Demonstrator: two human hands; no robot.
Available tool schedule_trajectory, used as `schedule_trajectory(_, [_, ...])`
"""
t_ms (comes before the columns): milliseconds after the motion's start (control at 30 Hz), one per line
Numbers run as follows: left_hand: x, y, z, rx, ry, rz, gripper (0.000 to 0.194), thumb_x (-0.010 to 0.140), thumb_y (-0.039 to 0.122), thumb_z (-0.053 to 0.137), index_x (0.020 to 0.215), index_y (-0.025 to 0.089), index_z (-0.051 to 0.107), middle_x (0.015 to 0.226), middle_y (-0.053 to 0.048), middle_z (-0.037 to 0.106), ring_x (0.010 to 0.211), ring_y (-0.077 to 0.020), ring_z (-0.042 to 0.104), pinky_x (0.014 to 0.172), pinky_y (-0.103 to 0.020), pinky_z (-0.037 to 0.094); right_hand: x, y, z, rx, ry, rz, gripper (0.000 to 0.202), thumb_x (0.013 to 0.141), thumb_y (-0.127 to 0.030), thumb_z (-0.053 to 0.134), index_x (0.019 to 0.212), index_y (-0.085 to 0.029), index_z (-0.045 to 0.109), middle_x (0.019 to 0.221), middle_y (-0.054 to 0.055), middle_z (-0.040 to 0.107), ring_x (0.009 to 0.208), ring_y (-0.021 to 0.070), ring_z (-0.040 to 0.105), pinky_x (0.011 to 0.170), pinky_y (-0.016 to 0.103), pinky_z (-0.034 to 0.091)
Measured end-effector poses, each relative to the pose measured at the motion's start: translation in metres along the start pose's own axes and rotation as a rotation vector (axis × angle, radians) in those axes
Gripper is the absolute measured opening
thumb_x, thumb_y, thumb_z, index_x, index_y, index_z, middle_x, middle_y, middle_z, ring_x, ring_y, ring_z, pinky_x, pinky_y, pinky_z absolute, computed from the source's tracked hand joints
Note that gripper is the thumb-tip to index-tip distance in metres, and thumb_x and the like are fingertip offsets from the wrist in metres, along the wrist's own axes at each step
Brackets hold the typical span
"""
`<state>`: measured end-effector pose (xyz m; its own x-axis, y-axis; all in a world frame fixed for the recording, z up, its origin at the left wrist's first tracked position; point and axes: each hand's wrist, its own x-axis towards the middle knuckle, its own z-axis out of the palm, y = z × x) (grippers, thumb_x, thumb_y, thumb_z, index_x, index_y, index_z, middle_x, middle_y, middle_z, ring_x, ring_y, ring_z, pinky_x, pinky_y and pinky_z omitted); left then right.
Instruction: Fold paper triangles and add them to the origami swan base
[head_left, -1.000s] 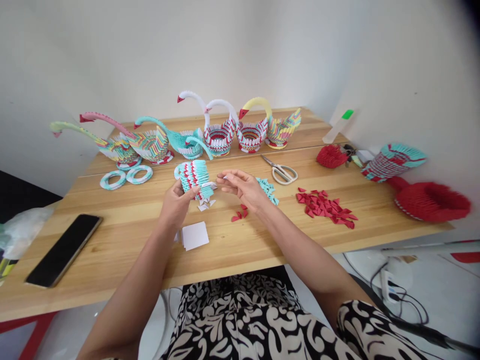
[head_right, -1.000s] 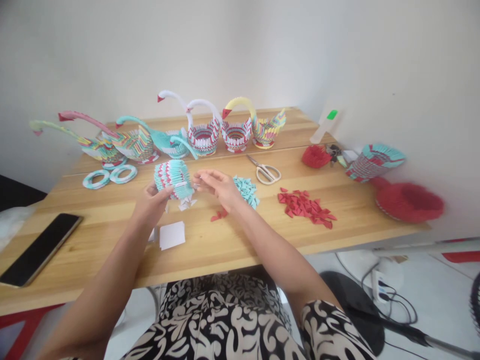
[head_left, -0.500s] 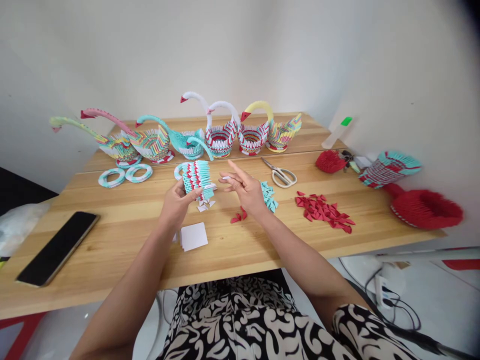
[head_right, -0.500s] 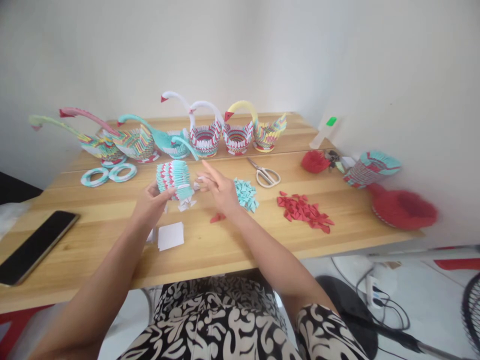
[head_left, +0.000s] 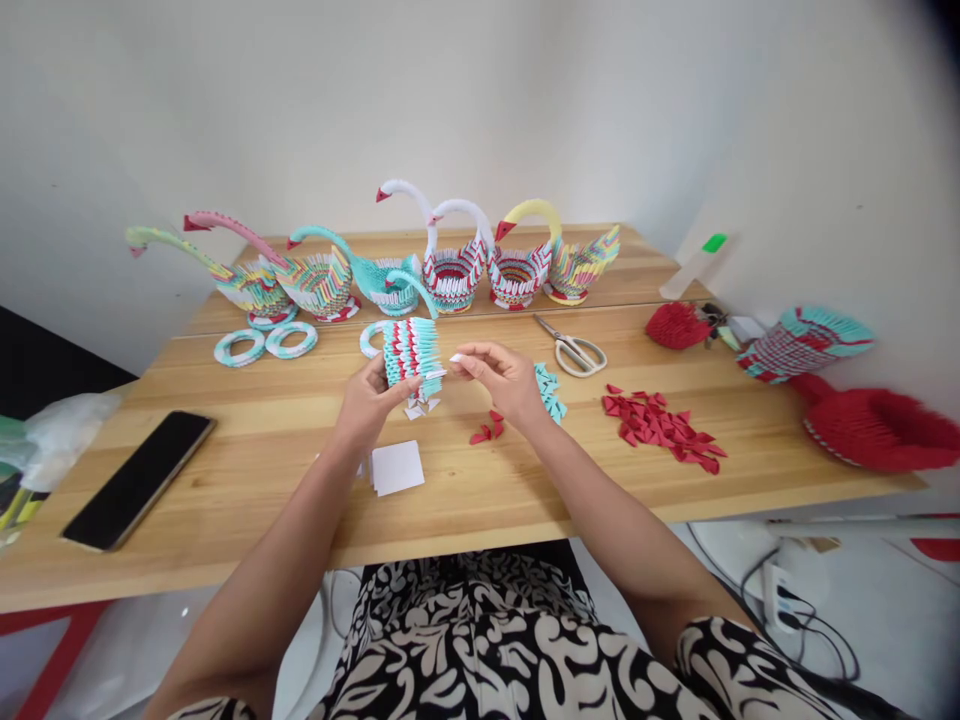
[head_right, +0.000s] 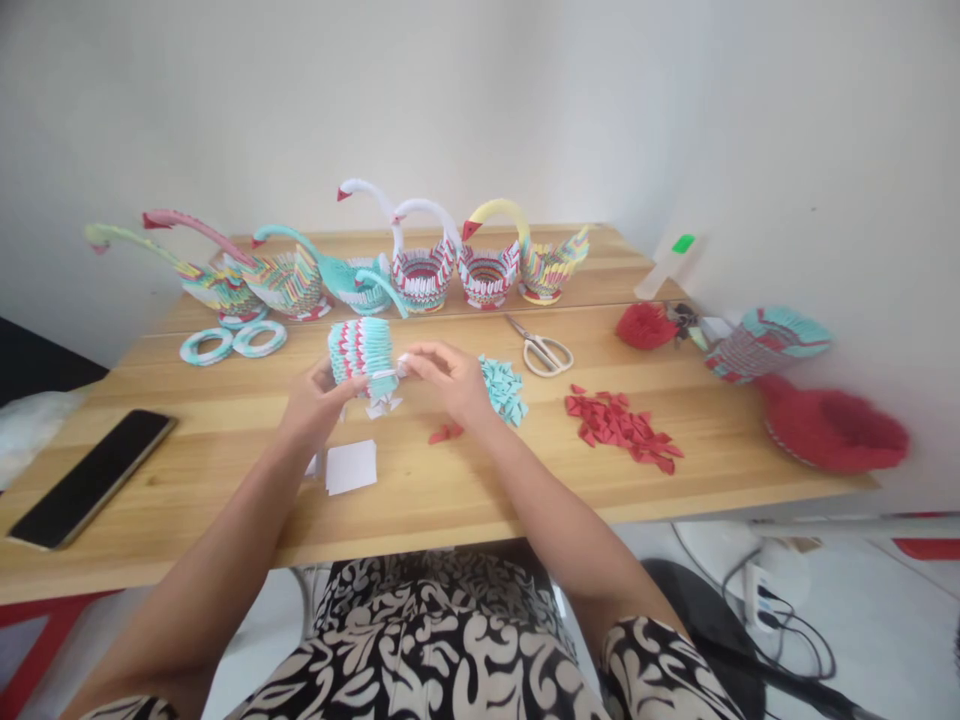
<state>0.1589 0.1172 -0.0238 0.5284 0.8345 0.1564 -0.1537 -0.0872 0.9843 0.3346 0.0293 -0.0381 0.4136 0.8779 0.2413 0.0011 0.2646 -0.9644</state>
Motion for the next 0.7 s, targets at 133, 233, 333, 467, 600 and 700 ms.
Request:
schedule_trajectory(133, [-0.0007, -0.0011, -0.0006, 0.029, 0.012, 0.011, 0.046, 0.065, 0.045, 0.084, 0.097, 0.015, 0.071, 0.093, -0.006, 0.073, 0.084, -0.0212, 0.065, 0.073, -0.029, 0.052, 0.0004, -0.0015, -0.0008, 0.009, -0.02, 0.039, 0.036, 0.079, -0.045, 0.072, 0.104, -0.019, 0.071, 0.087, 0.004, 0.076, 0.083, 0.017, 0.071, 0.083, 0.033, 0.056])
schedule_trajectory(233, [-0.0013, -0.0009, -0.0006, 0.045, 0.019, 0.021, 0.044, 0.068, 0.048, 0.081, 0.095, 0.015, 0.071, 0.091, -0.006, 0.073, 0.08, -0.0203, 0.064, 0.069, -0.028, 0.051, 0.0012, -0.0019, 0.0, -0.005, -0.019, 0.048, 0.035, 0.076, -0.045, 0.074, 0.098, -0.018, 0.073, 0.083, 0.004, 0.075, 0.076, 0.0157, 0.069, 0.077, 0.031, 0.055])
schedule_trajectory(333, [-0.0018, 0.0001, 0.0, 0.036, 0.022, 0.026, 0.044, 0.067, 0.048, 0.082, 0.093, 0.015, 0.071, 0.088, -0.006, 0.073, 0.078, -0.0194, 0.063, 0.068, -0.027, 0.051, 0.0018, -0.0018, 0.0022, 0.041, -0.001, 0.078, 0.036, 0.072, -0.046, 0.077, 0.094, -0.017, 0.074, 0.079, 0.004, 0.074, 0.069, 0.0141, 0.066, 0.07, 0.03, 0.054])
schedule_trajectory(467, [-0.0021, 0.0004, 0.0004, 0.01, 0.03, 0.031, 0.042, 0.065, 0.046, 0.084, 0.092, 0.015, 0.071, 0.088, -0.006, 0.073, 0.079, -0.0197, 0.063, 0.07, -0.028, 0.051, 0.0012, -0.001, 0.0061, 0.131, -0.017, 0.168, 0.04, 0.066, -0.049, 0.081, 0.089, -0.017, 0.074, 0.076, 0.004, 0.072, 0.065, 0.0128, 0.063, 0.063, 0.028, 0.053])
schedule_trajectory(600, [-0.0021, -0.0022, -0.0008, 0.013, 0.015, 0.037, 0.041, 0.066, 0.045, 0.083, 0.092, 0.015, 0.071, 0.091, -0.006, 0.073, 0.081, -0.0205, 0.064, 0.071, -0.028, 0.051, 0.0002, 0.0004, 0.0084, 0.169, -0.05, 0.237, 0.043, 0.062, -0.051, 0.083, 0.086, -0.016, 0.074, 0.073, 0.003, 0.071, 0.064, 0.0111, 0.061, 0.061, 0.025, 0.051])
schedule_trajectory(700, [-0.0023, -0.0035, -0.0019, 0.013, 0.0, 0.034, 0.041, 0.068, 0.046, 0.082, 0.094, 0.015, 0.071, 0.093, -0.006, 0.073, 0.081, -0.0205, 0.065, 0.073, -0.028, 0.051, 0.0, 0.0013, 0.0077, 0.168, -0.051, 0.242, 0.044, 0.063, -0.053, 0.083, 0.086, -0.016, 0.073, 0.072, 0.002, 0.069, 0.063, 0.0098, 0.058, 0.059, 0.023, 0.05])
